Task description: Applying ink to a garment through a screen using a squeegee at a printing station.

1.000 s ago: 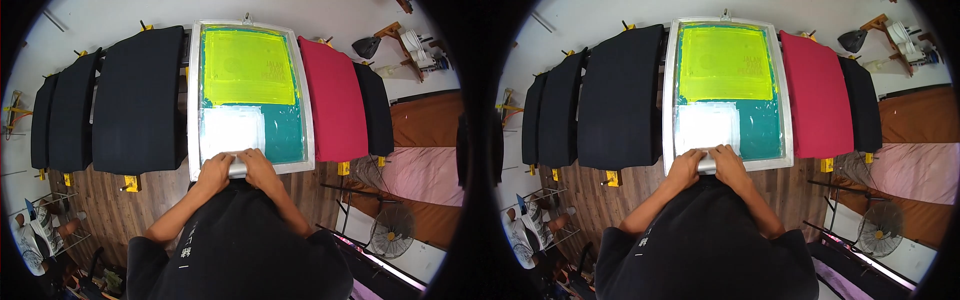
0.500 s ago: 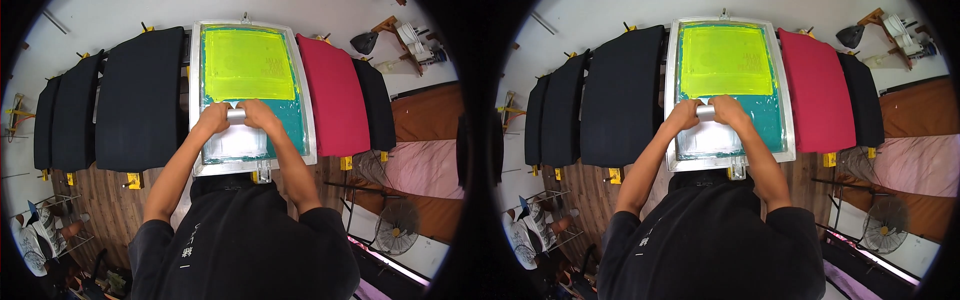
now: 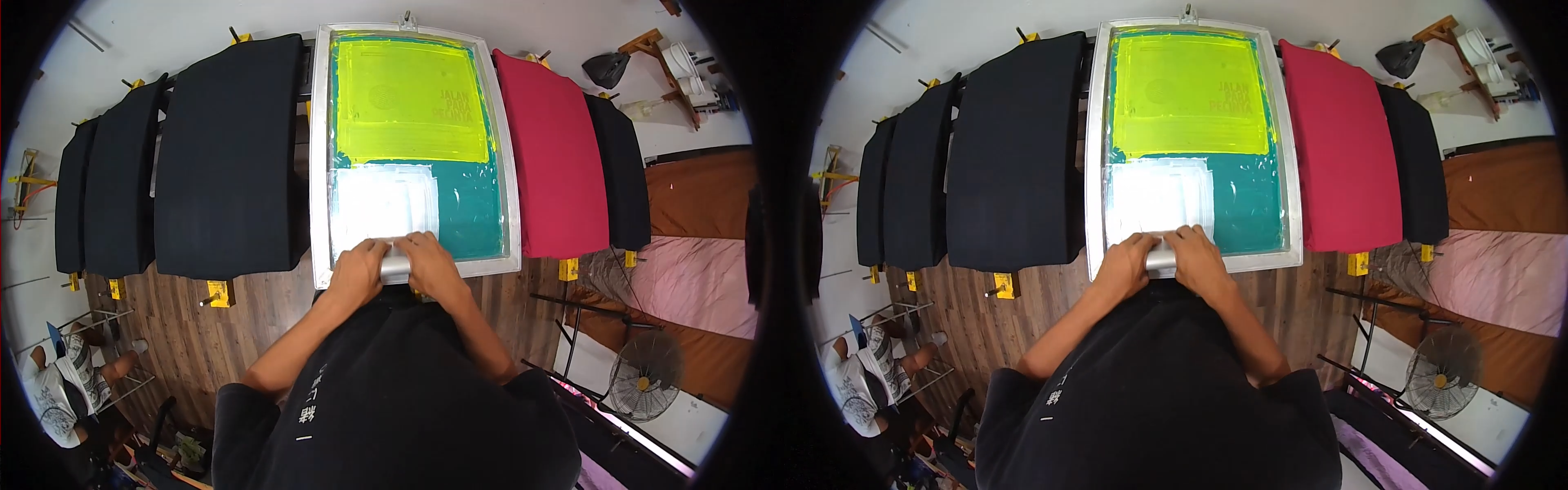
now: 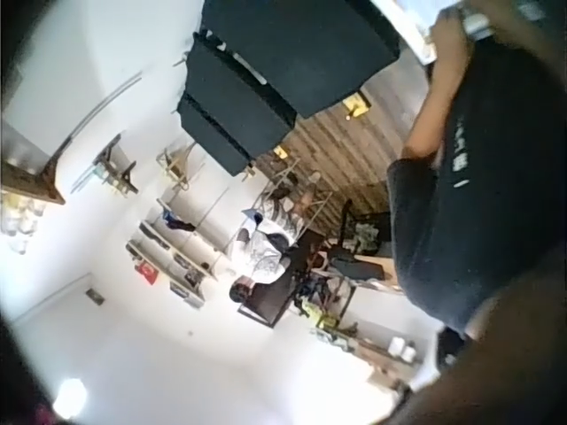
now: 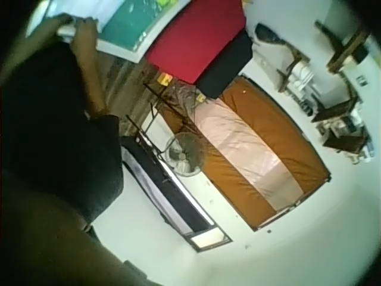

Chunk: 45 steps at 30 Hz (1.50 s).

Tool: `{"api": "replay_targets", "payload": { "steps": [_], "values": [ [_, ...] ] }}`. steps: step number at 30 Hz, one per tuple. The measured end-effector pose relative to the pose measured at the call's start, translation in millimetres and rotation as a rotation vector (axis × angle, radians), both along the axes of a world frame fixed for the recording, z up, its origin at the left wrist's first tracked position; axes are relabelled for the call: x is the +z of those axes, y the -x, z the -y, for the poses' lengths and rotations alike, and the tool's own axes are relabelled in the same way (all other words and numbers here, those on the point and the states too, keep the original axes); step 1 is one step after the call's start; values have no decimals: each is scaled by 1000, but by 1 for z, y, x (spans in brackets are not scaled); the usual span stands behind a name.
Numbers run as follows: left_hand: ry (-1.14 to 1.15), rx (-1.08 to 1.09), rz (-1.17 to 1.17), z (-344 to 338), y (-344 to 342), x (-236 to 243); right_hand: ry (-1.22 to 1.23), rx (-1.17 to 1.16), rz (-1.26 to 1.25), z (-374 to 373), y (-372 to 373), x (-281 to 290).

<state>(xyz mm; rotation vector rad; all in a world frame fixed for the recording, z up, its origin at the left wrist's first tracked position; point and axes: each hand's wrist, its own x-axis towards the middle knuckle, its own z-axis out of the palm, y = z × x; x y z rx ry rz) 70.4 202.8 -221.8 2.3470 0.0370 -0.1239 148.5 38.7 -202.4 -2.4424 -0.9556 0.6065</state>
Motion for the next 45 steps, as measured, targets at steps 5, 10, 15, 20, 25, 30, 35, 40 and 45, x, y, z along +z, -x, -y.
{"api": "replay_targets", "payload": {
  "steps": [5, 10, 15, 20, 25, 30, 35, 40, 45],
  "values": [
    [-15, -53, -15, 0, 9, 11, 25, 54, -23, 3, 7, 11],
    [-78, -100, -184, -7, -11, 44, 52, 45, -58, -10, -3, 24],
    [-242, -82, -117, -12, -31, 33, -45, 5, 73, -24, -18, 18],
    [-133, 62, 85, -20, -43, 12, -109, -15, 227, -32, -32, 0],
    [-216, 46, 164, -20, -49, 0, -119, -27, 257, -36, -40, -12],
    [-176, 52, 108, -20, -56, -3, -98, -60, 228, -39, -46, -13],
    [-153, 63, 119, -23, -59, -6, -96, -66, 233, -42, -48, -14],
    [-139, 67, 124, -24, -60, -5, -88, -65, 236, -43, -48, -13],
    [-126, 62, 110, -26, -60, -3, -90, -56, 239, -45, -49, -11]
  ]
}}
